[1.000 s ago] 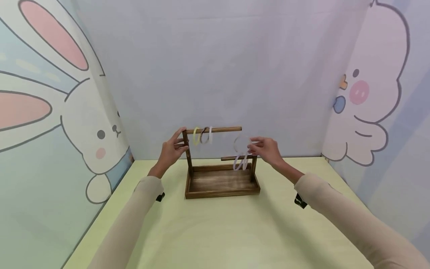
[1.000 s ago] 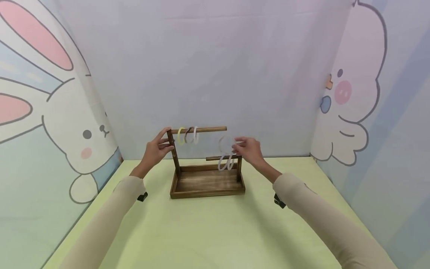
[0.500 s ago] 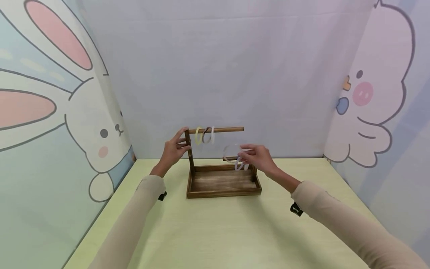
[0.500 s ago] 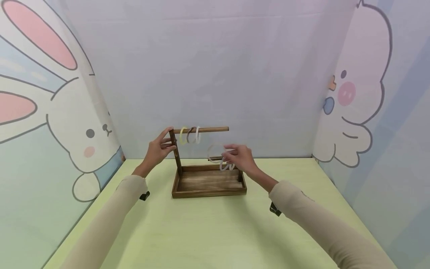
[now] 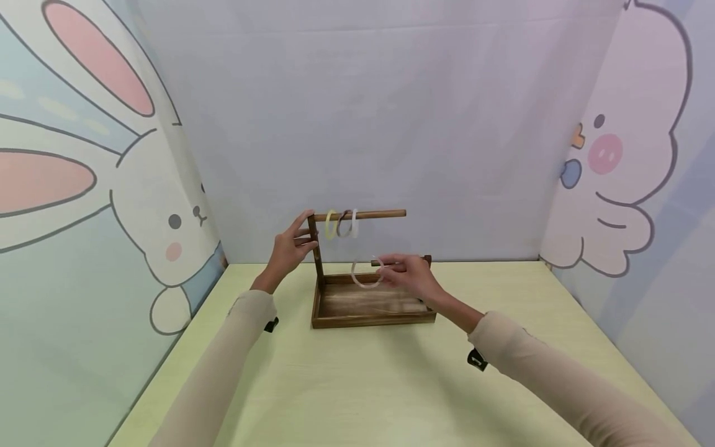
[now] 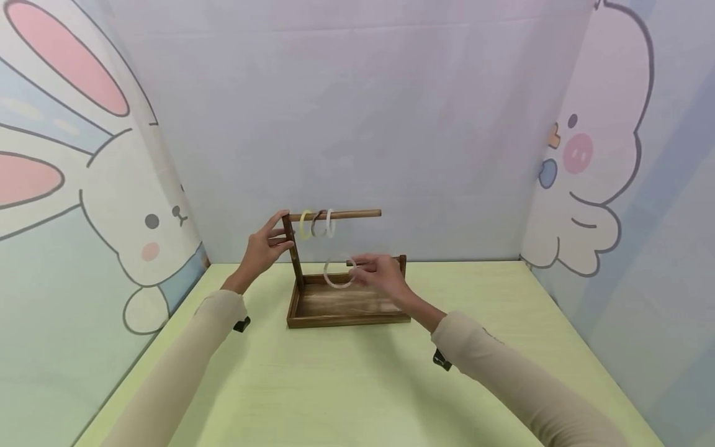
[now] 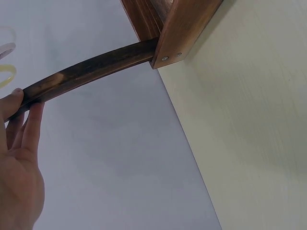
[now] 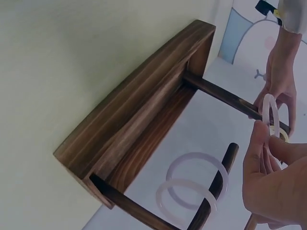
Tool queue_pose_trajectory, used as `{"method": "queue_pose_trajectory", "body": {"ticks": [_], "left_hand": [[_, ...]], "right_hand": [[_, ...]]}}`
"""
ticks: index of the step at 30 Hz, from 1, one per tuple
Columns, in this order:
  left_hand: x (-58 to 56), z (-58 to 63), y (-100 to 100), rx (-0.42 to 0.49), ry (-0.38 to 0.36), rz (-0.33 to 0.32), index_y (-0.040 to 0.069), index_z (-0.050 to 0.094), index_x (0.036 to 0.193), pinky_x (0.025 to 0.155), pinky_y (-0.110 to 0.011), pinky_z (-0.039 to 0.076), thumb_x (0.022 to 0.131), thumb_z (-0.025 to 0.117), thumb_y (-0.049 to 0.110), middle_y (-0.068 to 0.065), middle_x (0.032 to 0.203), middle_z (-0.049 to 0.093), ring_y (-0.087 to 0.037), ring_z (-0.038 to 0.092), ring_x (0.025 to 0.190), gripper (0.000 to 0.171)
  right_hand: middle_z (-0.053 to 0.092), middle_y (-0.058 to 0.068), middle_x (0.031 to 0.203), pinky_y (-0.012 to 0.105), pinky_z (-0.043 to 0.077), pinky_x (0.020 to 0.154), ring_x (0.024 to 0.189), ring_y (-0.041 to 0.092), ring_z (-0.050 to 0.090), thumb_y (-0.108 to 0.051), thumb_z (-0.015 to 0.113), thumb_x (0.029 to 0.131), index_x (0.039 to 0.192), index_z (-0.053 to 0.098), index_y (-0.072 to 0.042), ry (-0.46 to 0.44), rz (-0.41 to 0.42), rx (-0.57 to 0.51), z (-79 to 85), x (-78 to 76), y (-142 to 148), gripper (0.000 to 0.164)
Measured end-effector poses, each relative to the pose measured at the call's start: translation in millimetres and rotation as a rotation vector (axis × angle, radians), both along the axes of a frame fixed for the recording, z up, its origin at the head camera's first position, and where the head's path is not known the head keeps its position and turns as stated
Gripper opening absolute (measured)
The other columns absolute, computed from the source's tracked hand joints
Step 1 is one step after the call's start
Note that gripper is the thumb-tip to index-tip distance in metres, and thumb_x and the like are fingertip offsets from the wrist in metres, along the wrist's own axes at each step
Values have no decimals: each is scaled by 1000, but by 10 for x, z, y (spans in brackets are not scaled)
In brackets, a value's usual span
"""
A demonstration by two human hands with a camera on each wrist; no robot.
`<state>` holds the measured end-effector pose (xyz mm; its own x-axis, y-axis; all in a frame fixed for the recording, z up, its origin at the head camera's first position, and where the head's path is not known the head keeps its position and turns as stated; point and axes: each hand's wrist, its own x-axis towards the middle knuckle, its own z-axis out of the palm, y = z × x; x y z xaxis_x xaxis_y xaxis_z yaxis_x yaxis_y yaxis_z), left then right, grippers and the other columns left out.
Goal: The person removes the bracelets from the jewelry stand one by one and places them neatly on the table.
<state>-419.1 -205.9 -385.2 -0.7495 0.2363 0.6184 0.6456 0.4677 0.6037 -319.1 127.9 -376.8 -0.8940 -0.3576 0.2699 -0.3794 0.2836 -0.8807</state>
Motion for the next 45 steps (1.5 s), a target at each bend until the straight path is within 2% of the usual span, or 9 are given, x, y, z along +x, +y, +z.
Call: {"method": "queue_pose_trajectory", "body": {"ticks": [4,9,13,17,20,24,27,32,45], "left_hand": [[1,2,7,-4,1,-5,34,42,159,89,-42,63,92,77,-2,-25,125,71,-36,74,106,84],[-2,5,-3,-10,3,2,31,43,159,88,-43,63,91,77,-1,-25,124,71,-36,75,105,82],[3,4,-16,-10,9,-6,26,43,159,88,-45,63,91,77,-3,-26,124,71,-37,75,105,81],[18,5,-27,-7,11,-12,27,43,159,88,-46,63,91,77,-5,-26,124,70,-38,74,105,82],[30,7,-31,-8,13,-10,31,43,159,88,-46,63,91,76,-5,-26,124,70,-38,74,105,84],[27,9,-28,-2,12,-11,30,43,159,88,-46,63,91,77,-4,-26,125,70,-38,74,106,83],[14,9,-22,6,-1,-11,30,43,159,89,-44,63,91,77,-3,-25,125,70,-37,74,107,82],[7,16,-19,16,-8,-17,28,44,159,89,-44,63,91,76,-3,-25,125,70,-37,74,107,81],[28,43,4,-1,-16,-9,33,43,159,90,-42,63,92,76,-3,-25,126,70,-36,74,108,83]], "right_hand": [[76,24,109,39,66,77,92,39,76,-6,67,102,137,64,5,-42,40,-26,-125,23,-85,37],[73,29,113,36,66,77,90,27,77,-8,66,103,137,63,7,-86,75,-7,-280,58,-213,38],[74,27,110,42,66,79,90,31,77,-7,67,102,138,62,7,-108,81,-2,-401,77,-304,39],[74,28,108,41,66,77,92,39,75,-4,67,101,137,62,9,-155,104,-40,-521,96,-393,38],[74,30,107,37,66,74,88,34,77,-2,66,102,137,62,9,-188,116,-59,-608,108,-454,38],[73,32,107,45,66,77,84,28,77,0,66,101,137,62,10,-200,130,-71,-707,128,-514,37],[73,32,107,50,65,78,85,32,77,1,67,100,135,62,11,-203,142,-82,-777,141,-564,37],[74,31,104,45,66,75,88,46,75,2,68,98,131,64,14,-204,171,-85,-887,162,-673,35],[73,34,96,48,66,67,80,51,73,9,68,95,125,65,18,-223,180,-99,-1091,239,-958,31]]}}
